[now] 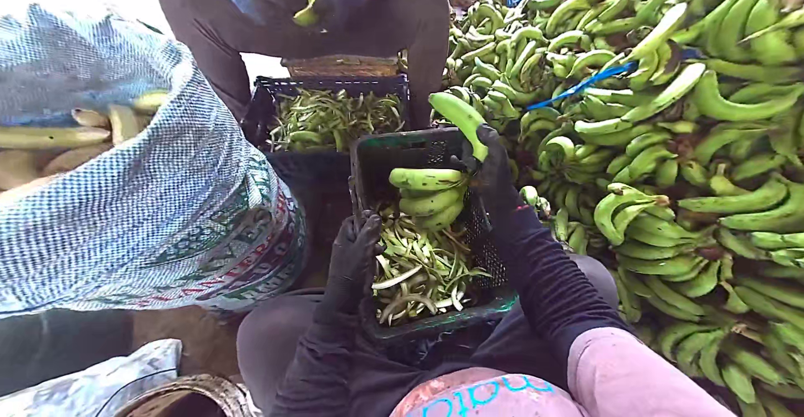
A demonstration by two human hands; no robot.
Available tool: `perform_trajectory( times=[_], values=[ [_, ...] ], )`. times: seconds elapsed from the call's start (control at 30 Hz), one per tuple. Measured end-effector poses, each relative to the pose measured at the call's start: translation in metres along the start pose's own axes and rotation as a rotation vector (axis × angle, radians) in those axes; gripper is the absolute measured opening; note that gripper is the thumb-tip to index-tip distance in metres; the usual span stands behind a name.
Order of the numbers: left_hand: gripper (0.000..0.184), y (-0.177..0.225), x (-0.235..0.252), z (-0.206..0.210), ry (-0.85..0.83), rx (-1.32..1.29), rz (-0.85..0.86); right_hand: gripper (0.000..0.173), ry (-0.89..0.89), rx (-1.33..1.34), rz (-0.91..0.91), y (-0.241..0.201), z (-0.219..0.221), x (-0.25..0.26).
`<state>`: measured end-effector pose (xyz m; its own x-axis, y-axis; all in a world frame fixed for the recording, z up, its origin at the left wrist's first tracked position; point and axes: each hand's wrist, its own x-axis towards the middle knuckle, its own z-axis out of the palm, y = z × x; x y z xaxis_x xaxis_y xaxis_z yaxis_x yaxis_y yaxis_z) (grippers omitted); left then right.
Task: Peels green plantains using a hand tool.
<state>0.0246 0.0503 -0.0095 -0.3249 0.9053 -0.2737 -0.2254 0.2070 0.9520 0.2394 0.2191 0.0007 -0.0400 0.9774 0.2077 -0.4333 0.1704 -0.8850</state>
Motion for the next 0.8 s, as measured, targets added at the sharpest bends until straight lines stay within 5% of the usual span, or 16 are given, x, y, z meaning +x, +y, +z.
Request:
perform_trajectory(
  times=[0.23, 0.3, 0.4, 0.47, 0.57, 0.8],
  values=[
    [0.02, -0.017, -0.007, 0.024, -0.144, -0.381, -0.179, 0.018, 0.004, -0.208, -0.042, 0.007, 0.015, -0.017],
    [0.024, -0.022, -0.007, 0.035, -0.181, -0.441, -0.228, 0.012, -0.017, -0.004, -0.02, 0.001, 0.02, -0.015],
    [0.031, -0.024, -0.002, 0.052, -0.256, -0.449, -0.228, 0.027, -0.157, 0.514, -0.099, -0.04, 0.026, -0.005],
    [0.032, -0.019, 0.004, 0.061, -0.271, -0.456, -0.174, 0.035, -0.223, 0.529, -0.153, -0.072, 0.029, -0.004],
    [0.036, -0.003, 0.014, 0.065, -0.324, -0.505, 0.01, 0.018, -0.278, 0.296, -0.126, -0.091, 0.026, -0.023],
    [0.029, 0.042, 0.019, 0.068, -0.461, -0.562, 0.344, 0.042, -0.346, -0.004, 0.25, -0.028, 0.003, -0.116]
  ],
)
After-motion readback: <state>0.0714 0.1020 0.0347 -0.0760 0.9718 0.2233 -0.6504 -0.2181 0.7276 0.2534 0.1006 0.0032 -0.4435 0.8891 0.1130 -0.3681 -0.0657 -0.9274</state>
